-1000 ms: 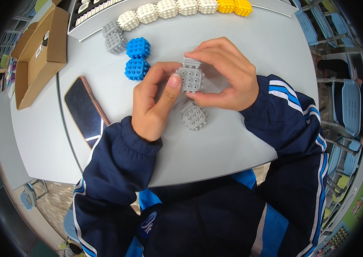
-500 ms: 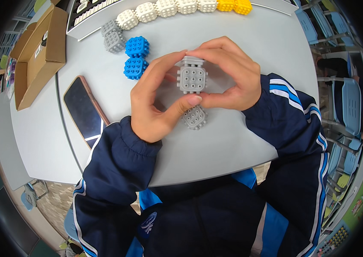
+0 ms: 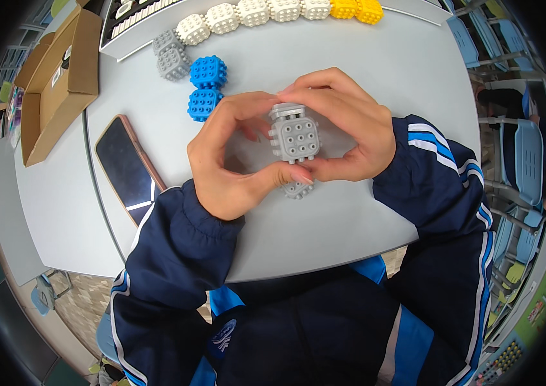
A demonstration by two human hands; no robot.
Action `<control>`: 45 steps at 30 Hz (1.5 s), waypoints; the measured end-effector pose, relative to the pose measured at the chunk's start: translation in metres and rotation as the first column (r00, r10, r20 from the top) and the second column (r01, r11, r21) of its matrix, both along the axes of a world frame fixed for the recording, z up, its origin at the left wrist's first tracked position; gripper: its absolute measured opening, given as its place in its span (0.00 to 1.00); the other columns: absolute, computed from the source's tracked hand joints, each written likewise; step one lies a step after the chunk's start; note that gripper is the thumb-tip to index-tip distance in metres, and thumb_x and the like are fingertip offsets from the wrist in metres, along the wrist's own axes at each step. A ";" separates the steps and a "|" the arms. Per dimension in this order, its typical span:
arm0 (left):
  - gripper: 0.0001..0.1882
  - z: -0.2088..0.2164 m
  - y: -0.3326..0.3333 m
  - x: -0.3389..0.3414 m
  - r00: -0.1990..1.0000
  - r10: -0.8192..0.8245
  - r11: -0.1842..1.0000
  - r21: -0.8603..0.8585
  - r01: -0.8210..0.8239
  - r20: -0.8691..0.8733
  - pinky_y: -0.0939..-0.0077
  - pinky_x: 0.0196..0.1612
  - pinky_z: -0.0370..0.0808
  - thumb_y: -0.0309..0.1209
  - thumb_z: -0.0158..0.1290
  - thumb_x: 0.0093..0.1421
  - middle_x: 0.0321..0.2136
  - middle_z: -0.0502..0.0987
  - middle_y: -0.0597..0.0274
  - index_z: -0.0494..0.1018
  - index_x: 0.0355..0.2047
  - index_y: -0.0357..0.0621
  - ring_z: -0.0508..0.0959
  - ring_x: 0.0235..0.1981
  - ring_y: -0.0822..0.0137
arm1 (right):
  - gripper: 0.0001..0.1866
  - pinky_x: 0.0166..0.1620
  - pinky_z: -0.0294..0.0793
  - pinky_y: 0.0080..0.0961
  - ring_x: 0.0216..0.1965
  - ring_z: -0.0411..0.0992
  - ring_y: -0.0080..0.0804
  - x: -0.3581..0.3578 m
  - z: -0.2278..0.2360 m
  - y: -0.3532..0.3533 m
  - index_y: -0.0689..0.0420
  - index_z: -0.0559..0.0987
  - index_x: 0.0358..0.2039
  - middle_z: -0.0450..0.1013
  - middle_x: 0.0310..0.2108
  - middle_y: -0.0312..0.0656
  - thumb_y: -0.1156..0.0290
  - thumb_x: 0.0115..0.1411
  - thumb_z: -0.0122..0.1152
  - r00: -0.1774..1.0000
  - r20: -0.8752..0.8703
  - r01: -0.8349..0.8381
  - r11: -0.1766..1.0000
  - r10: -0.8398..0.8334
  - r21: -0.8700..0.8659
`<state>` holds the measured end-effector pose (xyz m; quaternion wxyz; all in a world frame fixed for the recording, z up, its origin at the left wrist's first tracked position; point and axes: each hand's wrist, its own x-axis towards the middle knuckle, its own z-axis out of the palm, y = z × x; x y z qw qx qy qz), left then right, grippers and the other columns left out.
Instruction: The person assembles small interlocking plastic blocks into a short vertical structure. They pick up gray, blue, and yellow blocks from a tray, place them on the table, and connect them by hand into a small tower.
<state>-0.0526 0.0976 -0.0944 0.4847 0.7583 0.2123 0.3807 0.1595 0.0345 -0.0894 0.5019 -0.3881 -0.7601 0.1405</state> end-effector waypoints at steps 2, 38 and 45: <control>0.39 0.000 0.000 0.001 1.000 0.002 1.000 -0.016 -0.002 0.014 0.74 0.41 0.76 0.37 0.80 0.39 0.46 0.80 0.56 0.76 0.51 0.38 0.80 0.38 0.67 | 0.36 0.44 0.79 0.31 0.46 0.76 0.43 0.000 -0.001 0.002 0.65 0.80 0.52 0.77 0.43 0.50 0.76 0.37 0.79 1.000 0.010 0.001 0.999 -0.001 0.035; 0.34 0.007 -0.008 -0.029 0.992 0.069 0.992 0.112 -0.057 -0.110 0.67 0.50 0.74 0.33 0.75 0.45 0.52 0.77 0.49 0.74 0.52 0.36 0.78 0.49 0.59 | 0.43 0.55 0.66 0.41 0.50 0.71 0.45 0.009 0.008 -0.024 0.59 0.74 0.60 0.72 0.54 0.46 0.56 0.45 0.80 0.979 0.199 -0.041 0.999 0.047 -0.035; 0.37 0.010 -0.012 -0.041 0.969 -0.025 0.977 0.201 0.076 -0.245 0.60 0.56 0.70 0.38 0.78 0.39 0.49 0.79 0.49 0.76 0.47 0.36 0.75 0.51 0.53 | 0.33 0.52 0.66 0.42 0.47 0.72 0.39 0.007 -0.002 -0.037 0.58 0.80 0.50 0.76 0.44 0.39 0.61 0.43 0.81 0.941 0.334 -0.041 0.999 0.048 -0.029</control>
